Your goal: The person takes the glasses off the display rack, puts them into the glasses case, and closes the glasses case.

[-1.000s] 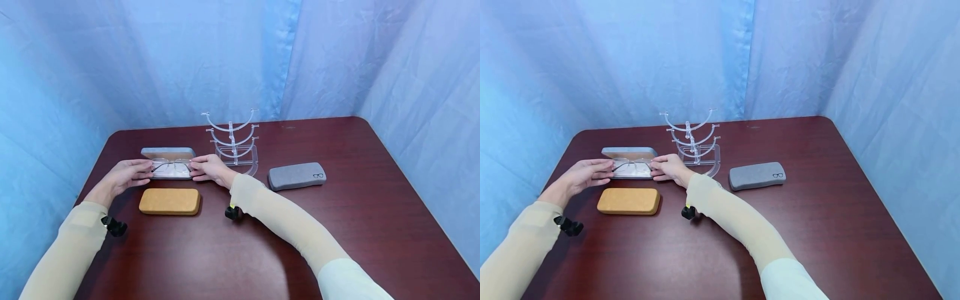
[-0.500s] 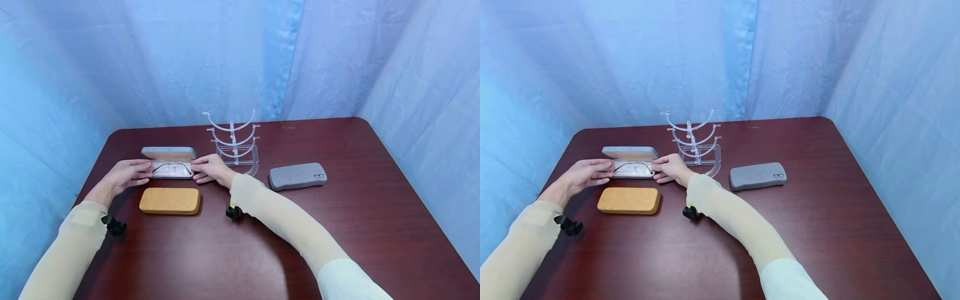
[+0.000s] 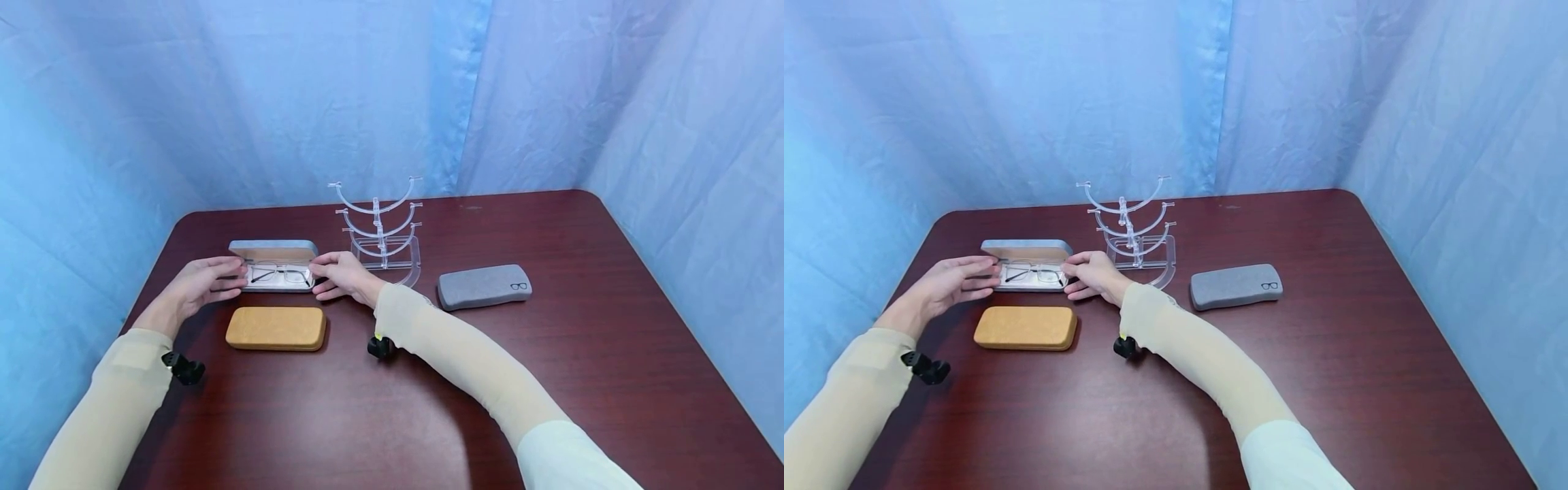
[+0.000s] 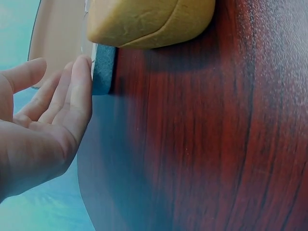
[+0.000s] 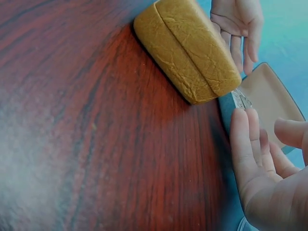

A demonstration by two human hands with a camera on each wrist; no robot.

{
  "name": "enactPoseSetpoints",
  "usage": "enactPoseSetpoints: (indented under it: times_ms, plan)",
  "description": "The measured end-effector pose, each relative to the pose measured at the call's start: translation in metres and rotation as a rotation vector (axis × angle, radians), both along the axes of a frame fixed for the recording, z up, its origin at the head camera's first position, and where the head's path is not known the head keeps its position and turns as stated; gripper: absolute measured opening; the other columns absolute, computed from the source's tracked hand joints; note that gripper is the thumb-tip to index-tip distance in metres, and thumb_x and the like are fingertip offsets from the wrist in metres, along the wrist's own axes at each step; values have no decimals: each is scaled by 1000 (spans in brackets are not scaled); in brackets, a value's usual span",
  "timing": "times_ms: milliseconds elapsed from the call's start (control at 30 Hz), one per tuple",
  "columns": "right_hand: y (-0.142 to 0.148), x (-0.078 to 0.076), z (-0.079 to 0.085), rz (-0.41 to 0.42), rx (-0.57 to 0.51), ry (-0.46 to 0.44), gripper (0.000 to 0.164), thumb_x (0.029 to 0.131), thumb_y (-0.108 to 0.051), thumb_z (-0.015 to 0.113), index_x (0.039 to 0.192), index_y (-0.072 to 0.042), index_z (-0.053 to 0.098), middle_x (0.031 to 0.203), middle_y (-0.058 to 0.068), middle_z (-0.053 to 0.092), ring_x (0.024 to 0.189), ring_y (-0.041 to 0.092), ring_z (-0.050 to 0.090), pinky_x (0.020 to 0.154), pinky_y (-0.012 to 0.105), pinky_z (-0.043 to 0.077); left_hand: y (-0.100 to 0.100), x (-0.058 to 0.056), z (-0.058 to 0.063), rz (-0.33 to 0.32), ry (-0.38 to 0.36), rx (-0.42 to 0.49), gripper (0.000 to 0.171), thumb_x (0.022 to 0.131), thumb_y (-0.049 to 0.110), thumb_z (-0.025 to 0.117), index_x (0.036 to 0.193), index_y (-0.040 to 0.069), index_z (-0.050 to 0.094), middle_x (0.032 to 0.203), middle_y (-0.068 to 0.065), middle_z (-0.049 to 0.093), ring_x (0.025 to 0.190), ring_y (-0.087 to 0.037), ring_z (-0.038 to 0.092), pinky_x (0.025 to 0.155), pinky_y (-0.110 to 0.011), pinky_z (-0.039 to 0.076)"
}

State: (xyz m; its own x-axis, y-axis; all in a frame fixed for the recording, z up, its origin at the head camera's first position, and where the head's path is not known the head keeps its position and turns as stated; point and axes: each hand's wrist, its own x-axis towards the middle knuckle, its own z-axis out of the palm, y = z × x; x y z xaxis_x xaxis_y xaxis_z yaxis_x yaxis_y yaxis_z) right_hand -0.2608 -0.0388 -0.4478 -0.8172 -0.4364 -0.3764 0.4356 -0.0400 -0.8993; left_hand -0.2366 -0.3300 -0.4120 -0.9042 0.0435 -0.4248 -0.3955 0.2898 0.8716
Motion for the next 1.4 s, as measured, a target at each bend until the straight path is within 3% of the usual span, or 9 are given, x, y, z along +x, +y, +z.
enactPoseSetpoints:
  times_ms: [233,367,500,600,700,867,1067,1400]
  plan:
    - [0,-2,3,-27,13,9,28,101,-17,66,126,-6,59,105,10,67,64,18,66,59,30,61,-2,1,6,-8,2,31,71,103,37,60,159,3,30,115,6,69,99,-7,70,89,-29,58]
    - [0,-4,6,-64,18,20,34,99,-22,70,126,-9,53,104,8,64,65,18,63,60,31,60,-5,1,11,-10,12,51,74,102,38,61,159,3,29,108,12,69,99,-7,70,87,-28,58]
    - [1,-6,10,-73,27,29,46,98,-28,71,134,-11,48,114,7,63,76,22,64,65,33,62,-6,-1,14,6,18,49,64,101,39,64,150,8,39,127,0,61,104,-10,68,87,-29,59]
    - [1,-7,10,-60,43,31,55,98,-32,70,142,-10,45,126,8,60,91,25,67,72,35,62,-6,-3,14,14,6,47,62,100,44,63,147,13,38,149,-14,42,121,-19,58,89,-31,58]
    - [2,-7,11,-45,52,32,61,99,-35,68,148,-8,43,139,11,55,108,28,66,80,37,62,-7,-5,15,10,-13,59,78,99,51,60,158,12,26,162,-19,23,139,-34,40,94,-34,56]
    - [1,-9,10,-18,25,51,67,101,-40,63,154,-6,38,151,12,48,125,33,59,90,40,59,-7,-6,14,-4,-35,71,96,98,60,54,164,15,0,168,-17,7,151,-39,20,109,-45,45]
    - [1,-10,11,3,7,45,62,102,-43,60,150,-6,45,150,13,49,129,35,54,93,40,57,-3,-8,11,0,-27,80,104,93,71,51,163,21,-8,168,-18,6,152,-40,18,118,-57,28]
    - [-2,-11,15,-6,29,46,60,101,-45,62,149,-12,49,148,13,50,131,34,53,93,39,57,-3,-8,7,-8,-36,52,106,90,77,47,164,22,-5,166,-22,12,150,-41,19,117,-60,29]
